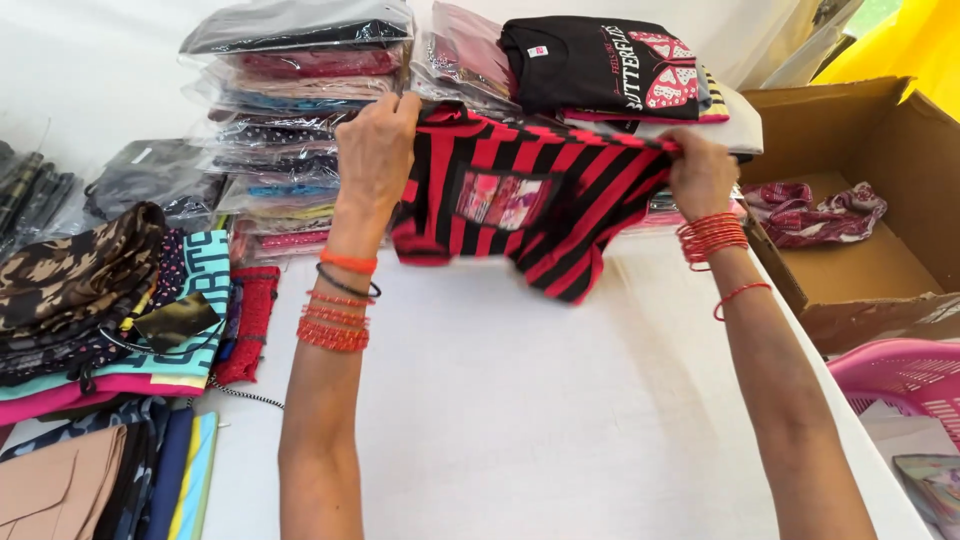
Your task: The person folds a pair of black pants, then a pair of beige pants, and finally a red and black striped top on a white table. Each item is smoothed, folded into a compact rectangle, and placed on a stack to the left.
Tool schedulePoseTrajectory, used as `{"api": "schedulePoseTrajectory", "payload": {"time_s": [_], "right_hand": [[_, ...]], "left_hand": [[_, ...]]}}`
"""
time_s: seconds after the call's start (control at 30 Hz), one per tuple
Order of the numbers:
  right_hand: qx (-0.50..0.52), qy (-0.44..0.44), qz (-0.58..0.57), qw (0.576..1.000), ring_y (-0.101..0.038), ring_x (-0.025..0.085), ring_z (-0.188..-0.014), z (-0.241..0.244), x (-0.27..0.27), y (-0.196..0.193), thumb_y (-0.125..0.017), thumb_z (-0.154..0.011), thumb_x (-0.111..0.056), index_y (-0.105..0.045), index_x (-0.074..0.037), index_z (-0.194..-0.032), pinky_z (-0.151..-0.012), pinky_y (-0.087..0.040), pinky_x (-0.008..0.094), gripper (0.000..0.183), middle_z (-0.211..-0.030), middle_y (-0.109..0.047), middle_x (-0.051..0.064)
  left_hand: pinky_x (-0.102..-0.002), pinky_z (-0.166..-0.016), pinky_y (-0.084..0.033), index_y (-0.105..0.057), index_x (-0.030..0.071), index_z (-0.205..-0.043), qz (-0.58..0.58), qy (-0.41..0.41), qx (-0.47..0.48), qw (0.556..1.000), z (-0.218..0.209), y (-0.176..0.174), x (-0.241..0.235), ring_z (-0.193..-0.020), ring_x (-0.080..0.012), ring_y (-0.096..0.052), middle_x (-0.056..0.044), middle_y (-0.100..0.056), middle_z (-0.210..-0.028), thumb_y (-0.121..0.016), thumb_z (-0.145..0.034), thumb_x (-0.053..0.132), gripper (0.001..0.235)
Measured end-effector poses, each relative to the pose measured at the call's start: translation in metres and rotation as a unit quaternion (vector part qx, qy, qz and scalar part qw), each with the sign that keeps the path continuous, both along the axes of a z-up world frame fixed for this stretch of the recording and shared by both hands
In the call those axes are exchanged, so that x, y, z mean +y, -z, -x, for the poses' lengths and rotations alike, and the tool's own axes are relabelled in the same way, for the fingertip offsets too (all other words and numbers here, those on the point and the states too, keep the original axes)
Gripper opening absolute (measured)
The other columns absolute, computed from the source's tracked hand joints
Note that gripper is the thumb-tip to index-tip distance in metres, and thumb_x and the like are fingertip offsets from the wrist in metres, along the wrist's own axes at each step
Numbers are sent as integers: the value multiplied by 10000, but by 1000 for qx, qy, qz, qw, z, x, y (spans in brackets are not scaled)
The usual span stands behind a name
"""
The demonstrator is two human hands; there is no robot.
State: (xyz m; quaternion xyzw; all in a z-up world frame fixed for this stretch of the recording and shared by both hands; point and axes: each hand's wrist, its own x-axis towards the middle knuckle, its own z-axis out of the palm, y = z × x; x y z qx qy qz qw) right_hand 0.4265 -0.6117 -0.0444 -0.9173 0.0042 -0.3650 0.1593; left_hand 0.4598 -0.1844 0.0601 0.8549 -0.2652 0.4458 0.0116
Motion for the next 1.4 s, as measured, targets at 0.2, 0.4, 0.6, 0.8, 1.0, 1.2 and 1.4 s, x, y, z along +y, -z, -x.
{"api": "schedulePoseTrajectory", "payload": {"time_s": [0.2,0.4,0.6,0.8,1.0,1.2,1.4], "right_hand": [[-91,-46,4,995,-684,357,-946,48,-20,-8,-570,-880,78,-769,-161,-1180,-852,-532,490,432,-989,-725,149],[77,-211,62,973,-641,303,-956,123,-22,59,-622,-777,153,-769,-116,-1073,-923,-479,416,426,-1011,-749,88],[222,-286,39,931,-616,202,-1195,208,-9,103,-611,-814,82,-700,-161,-1217,-1169,-296,486,478,-1241,-715,25],[330,-271,38,903,-572,206,-1252,262,-17,98,-551,-793,123,-670,-167,-1251,-1173,-327,431,554,-1354,-653,28],[371,-275,61,885,-535,168,-1338,293,-28,115,-533,-805,136,-645,-170,-1320,-1191,-313,449,609,-1410,-617,16],[471,-395,19,789,-491,255,-1392,289,-19,90,-676,-844,-52,-626,-171,-1357,-1107,-418,423,528,-1428,-620,52],[430,-346,-45,833,-663,250,-1228,165,-26,115,-659,-916,-259,-581,-139,-1394,-1084,-498,410,499,-1356,-680,83]], "left_hand": [[-371,-551,-492,-606,89,-966,9,67,-36,997,93,12,19,-721,-227,-642,-54,-572,-802,-646,-937,58,58],[-400,-513,-484,-594,68,-915,-29,166,213,962,199,99,50,-664,-272,-623,-86,-553,-743,-590,-815,-43,149],[-456,-519,-471,-593,48,-880,-20,153,449,880,271,145,61,-703,-327,-641,-115,-602,-746,-595,-775,-84,169],[-463,-585,-472,-636,24,-1008,-17,173,563,808,306,167,70,-748,-368,-632,-126,-675,-825,-644,-695,-116,344],[-455,-768,-474,-671,86,-1136,-31,155,645,748,320,194,76,-938,-344,-628,-125,-701,-956,-758,-745,5,408],[-401,-862,-489,-612,13,-1276,-88,294,697,648,291,245,104,-1037,-314,-621,-161,-688,-1155,-1021,-720,327,758],[-309,-734,-577,-660,57,-1111,149,132,666,719,177,212,82,-837,-170,-700,-100,-733,-917,-708,-892,194,263]]}}
